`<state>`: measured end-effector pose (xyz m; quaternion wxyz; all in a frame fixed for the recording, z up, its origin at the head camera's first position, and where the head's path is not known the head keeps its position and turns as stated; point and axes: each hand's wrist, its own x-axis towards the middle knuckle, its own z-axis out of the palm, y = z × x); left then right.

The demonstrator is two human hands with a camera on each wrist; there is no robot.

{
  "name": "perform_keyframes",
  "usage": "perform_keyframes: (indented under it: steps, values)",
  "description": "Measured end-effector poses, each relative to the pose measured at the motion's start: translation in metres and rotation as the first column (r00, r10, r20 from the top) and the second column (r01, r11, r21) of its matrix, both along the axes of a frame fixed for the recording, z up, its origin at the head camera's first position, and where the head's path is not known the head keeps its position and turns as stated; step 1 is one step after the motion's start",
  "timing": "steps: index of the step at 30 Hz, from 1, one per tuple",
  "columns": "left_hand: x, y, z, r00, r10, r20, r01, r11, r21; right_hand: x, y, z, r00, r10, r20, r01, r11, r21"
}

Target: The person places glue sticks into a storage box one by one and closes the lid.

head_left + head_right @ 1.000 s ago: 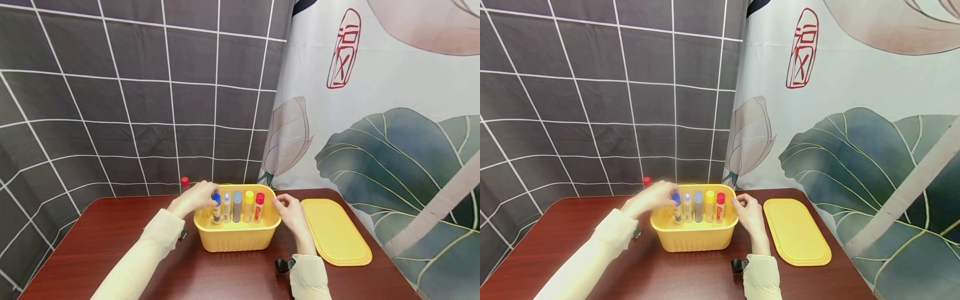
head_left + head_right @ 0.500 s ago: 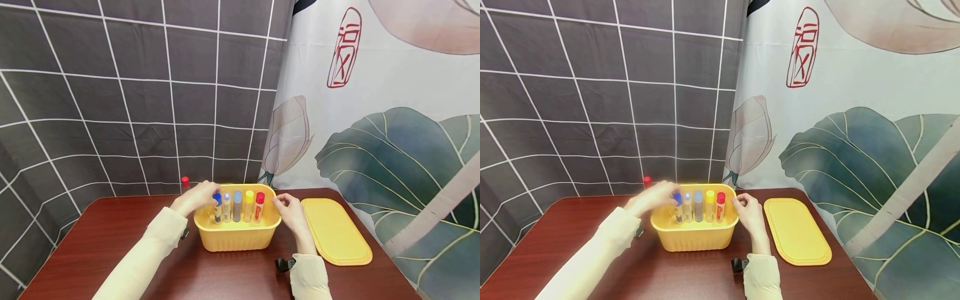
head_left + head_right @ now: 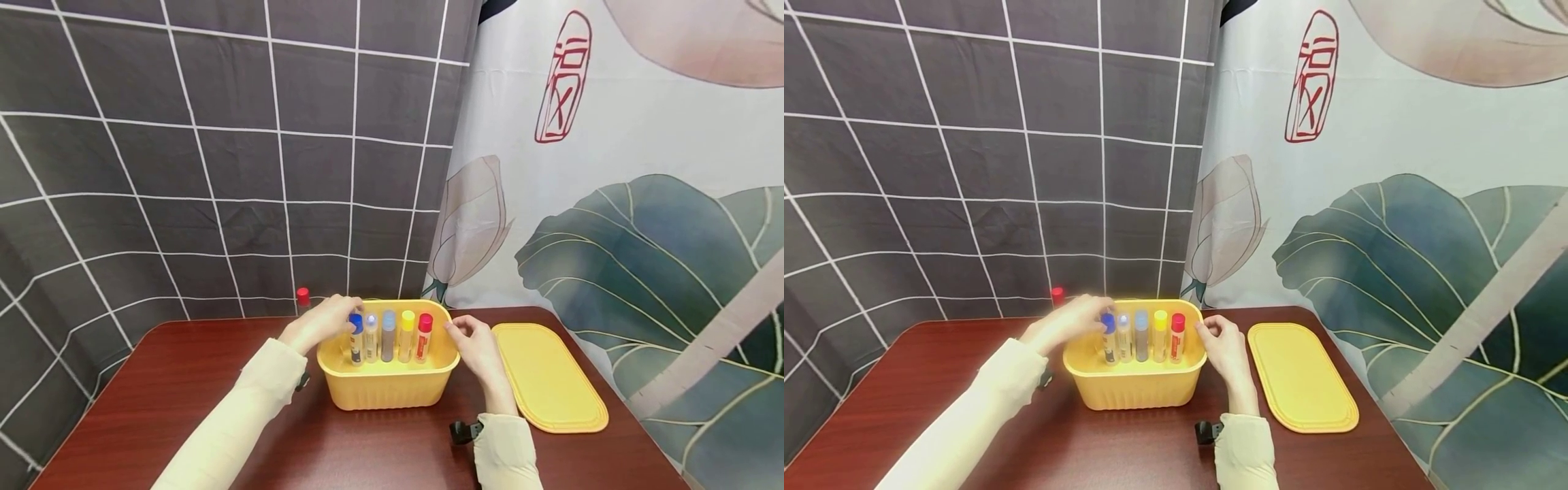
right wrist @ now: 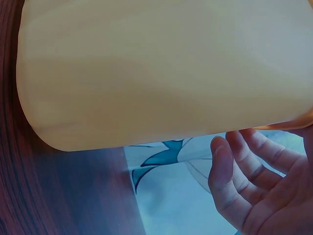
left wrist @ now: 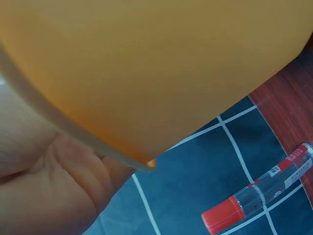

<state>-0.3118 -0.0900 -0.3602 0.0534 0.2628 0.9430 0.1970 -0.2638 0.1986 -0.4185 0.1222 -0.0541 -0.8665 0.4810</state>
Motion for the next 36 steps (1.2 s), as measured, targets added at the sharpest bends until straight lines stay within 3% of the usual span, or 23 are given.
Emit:
perform_keyframes:
  steps: [5,11,15,21,26,36]
  values:
    - [0.002,-0.005,0.007,1.0,0.019,-0.007,-0.019,0.999,0.028,0.0,-0.001,0.001,1.0,-0.001,0.003,0.001,1.0,-0.004]
    - [0.002,-0.023,0.019,0.992,0.019,-0.126,-0.01,0.998,0.067,0.001,-0.002,0.0,0.999,-0.001,-0.043,0.002,1.0,0.016]
    - [-0.001,-0.035,0.025,0.976,0.087,-0.2,-0.067,0.992,0.106,0.0,-0.002,-0.001,0.999,-0.003,-0.04,0.004,1.0,0.018]
    - [-0.011,-0.052,0.024,0.937,0.183,-0.298,-0.141,0.977,0.157,-0.001,-0.001,-0.001,0.999,-0.005,-0.037,0.006,1.0,0.017]
    - [-0.02,-0.064,0.017,0.926,0.234,-0.296,-0.201,0.97,0.14,0.0,0.0,-0.001,0.999,-0.003,-0.036,0.004,1.0,0.019]
    - [-0.03,-0.078,-0.005,0.93,0.29,-0.224,-0.276,0.957,0.093,0.0,-0.001,-0.001,1.0,0.001,-0.028,-0.001,1.0,0.007]
